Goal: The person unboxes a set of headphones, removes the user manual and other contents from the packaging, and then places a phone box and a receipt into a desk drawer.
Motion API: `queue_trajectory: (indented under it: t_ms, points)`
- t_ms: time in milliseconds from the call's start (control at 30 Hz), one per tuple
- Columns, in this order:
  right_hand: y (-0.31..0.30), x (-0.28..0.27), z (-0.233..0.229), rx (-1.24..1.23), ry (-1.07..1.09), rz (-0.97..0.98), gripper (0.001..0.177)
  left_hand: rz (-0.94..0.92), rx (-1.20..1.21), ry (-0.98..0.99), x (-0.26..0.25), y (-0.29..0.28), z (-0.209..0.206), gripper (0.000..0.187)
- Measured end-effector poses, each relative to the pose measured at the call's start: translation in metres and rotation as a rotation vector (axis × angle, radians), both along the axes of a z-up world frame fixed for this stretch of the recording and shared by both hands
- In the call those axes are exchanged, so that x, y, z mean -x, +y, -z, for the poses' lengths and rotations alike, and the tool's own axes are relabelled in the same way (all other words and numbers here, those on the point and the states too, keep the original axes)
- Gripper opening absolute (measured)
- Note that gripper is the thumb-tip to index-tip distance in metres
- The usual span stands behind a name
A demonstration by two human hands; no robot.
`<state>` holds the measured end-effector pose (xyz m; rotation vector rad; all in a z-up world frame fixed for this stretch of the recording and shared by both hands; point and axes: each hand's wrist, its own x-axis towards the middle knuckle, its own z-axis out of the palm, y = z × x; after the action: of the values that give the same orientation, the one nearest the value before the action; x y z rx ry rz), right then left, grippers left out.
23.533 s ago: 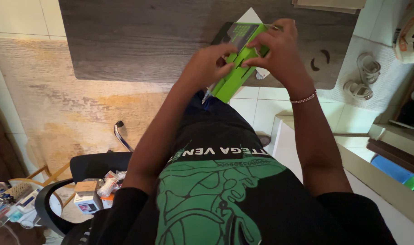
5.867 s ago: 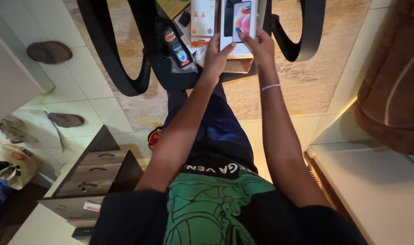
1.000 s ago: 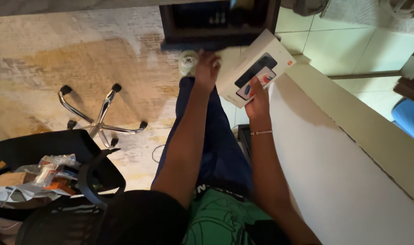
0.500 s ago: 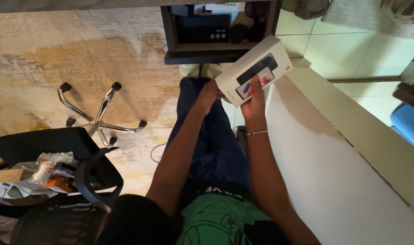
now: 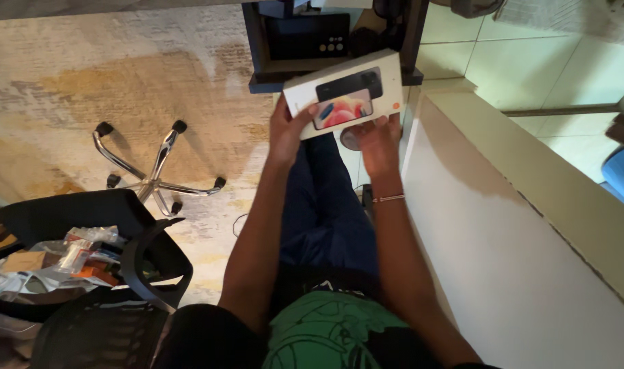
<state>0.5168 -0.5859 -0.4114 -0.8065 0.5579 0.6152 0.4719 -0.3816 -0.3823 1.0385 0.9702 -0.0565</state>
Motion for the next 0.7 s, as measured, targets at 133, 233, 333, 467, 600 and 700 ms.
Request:
queue_trajectory:
  t_ms: [133,233,333,467,600,700]
  points:
    - [-0.013,-0.024,-0.016,0.172,-0.076,-0.227,0.059,0.092,-0.005,-0.122,0.018,0.034,0.004,0.061]
    - [-0.022,-0.039,-0.01,0.331,-0.109,-0.285,0.048,0.02,0.043,-0.114,0.031,0.051,0.016,0.058]
    - [-0.03,-0.055,-0.001,0.401,-0.093,-0.236,0.038,-0.166,0.061,-0.052,0.04,0.058,0.026,0.057]
    - [-0.013,-0.071,0.024,0.846,-0.609,-0.398,0.023,-0.142,-0.305,-0.06,0.032,0.063,0.015,0.065]
    - [0.015,-0.092,0.059,1.164,-1.133,-0.54,0.038,-0.09,-0.522,-0.115,0.015,0.059,-0.003,0.07]
    - [0.03,-0.104,0.092,1.101,-0.95,-0.812,0.038,-0.063,-0.589,-0.069,0.007,0.059,-0.007,0.065]
